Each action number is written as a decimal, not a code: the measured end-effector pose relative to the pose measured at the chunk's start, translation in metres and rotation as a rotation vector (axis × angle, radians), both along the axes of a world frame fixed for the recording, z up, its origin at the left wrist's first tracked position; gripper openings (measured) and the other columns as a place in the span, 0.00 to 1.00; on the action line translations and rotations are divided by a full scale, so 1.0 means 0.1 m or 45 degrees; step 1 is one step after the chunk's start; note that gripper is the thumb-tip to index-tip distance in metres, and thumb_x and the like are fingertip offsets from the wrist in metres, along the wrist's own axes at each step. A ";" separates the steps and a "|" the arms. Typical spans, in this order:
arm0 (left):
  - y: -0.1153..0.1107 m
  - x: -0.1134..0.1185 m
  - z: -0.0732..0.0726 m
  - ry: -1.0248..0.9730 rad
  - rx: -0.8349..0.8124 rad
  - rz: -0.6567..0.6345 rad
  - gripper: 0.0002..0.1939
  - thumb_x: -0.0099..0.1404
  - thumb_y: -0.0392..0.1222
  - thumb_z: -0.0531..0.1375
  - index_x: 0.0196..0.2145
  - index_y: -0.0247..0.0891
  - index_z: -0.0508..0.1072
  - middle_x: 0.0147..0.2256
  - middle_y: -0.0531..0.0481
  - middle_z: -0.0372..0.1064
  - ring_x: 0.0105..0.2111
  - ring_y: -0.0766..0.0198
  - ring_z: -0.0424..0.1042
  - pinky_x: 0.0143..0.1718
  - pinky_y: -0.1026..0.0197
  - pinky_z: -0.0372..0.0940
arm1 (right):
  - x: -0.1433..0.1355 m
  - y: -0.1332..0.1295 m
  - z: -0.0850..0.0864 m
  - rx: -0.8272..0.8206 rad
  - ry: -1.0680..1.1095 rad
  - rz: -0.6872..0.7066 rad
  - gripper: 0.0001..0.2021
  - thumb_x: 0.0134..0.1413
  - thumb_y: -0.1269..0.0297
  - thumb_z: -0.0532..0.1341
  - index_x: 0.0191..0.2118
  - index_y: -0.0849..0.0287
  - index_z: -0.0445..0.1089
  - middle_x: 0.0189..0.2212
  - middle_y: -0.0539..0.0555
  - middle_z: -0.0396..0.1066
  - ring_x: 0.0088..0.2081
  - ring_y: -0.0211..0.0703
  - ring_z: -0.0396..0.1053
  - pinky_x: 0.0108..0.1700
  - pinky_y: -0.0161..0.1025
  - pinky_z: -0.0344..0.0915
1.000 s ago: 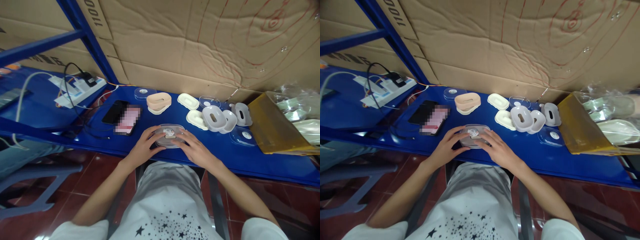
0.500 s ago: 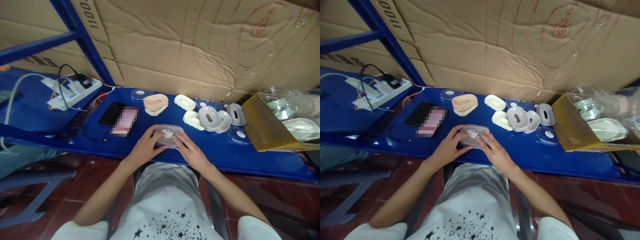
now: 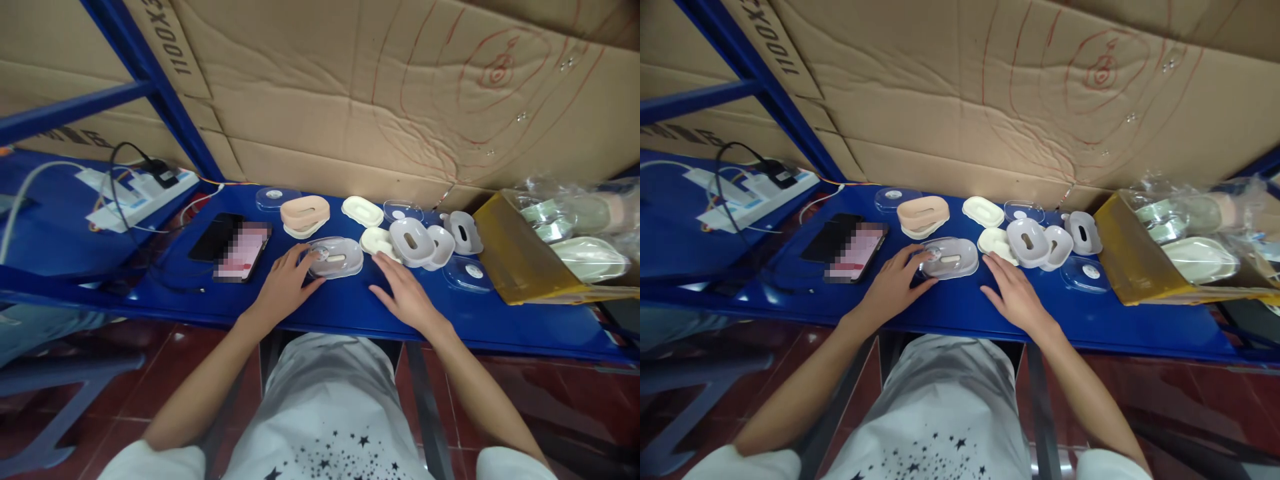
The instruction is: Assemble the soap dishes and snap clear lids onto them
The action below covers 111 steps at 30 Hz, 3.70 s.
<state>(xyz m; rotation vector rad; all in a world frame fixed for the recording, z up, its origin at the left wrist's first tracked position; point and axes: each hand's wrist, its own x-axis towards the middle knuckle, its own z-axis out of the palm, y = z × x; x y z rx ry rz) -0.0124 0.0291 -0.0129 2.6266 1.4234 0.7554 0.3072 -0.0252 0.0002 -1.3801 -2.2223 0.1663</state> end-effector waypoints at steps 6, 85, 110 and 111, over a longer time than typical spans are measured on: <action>0.09 0.10 0.07 -0.136 0.031 -0.143 0.20 0.77 0.45 0.61 0.64 0.44 0.72 0.63 0.39 0.69 0.63 0.45 0.71 0.63 0.41 0.71 | -0.28 0.33 -0.11 -0.135 0.178 0.211 0.41 0.74 0.55 0.60 0.81 0.50 0.39 0.75 0.66 0.58 0.74 0.58 0.61 0.74 0.60 0.62; 0.03 -0.22 -0.05 -0.239 0.255 0.186 0.20 0.71 0.39 0.65 0.58 0.33 0.72 0.68 0.27 0.59 0.71 0.34 0.61 0.69 0.33 0.64 | -0.20 0.44 -0.07 0.207 -0.285 -0.122 0.21 0.77 0.59 0.56 0.67 0.59 0.71 0.62 0.65 0.76 0.65 0.61 0.72 0.71 0.63 0.62; -0.54 0.28 -0.19 -0.341 -0.055 -0.292 0.33 0.75 0.42 0.65 0.72 0.47 0.60 0.75 0.34 0.48 0.69 0.45 0.67 0.63 0.42 0.75 | -0.08 -0.39 0.01 0.238 -0.055 0.136 0.15 0.75 0.68 0.59 0.61 0.55 0.75 0.54 0.58 0.81 0.56 0.52 0.77 0.58 0.52 0.73; -0.54 0.27 -0.19 -0.335 -0.036 -0.300 0.30 0.76 0.42 0.65 0.71 0.46 0.63 0.75 0.34 0.48 0.70 0.44 0.65 0.64 0.41 0.74 | -0.16 -0.43 0.01 0.246 -0.078 0.162 0.15 0.75 0.69 0.59 0.61 0.56 0.75 0.54 0.59 0.81 0.57 0.52 0.76 0.58 0.52 0.73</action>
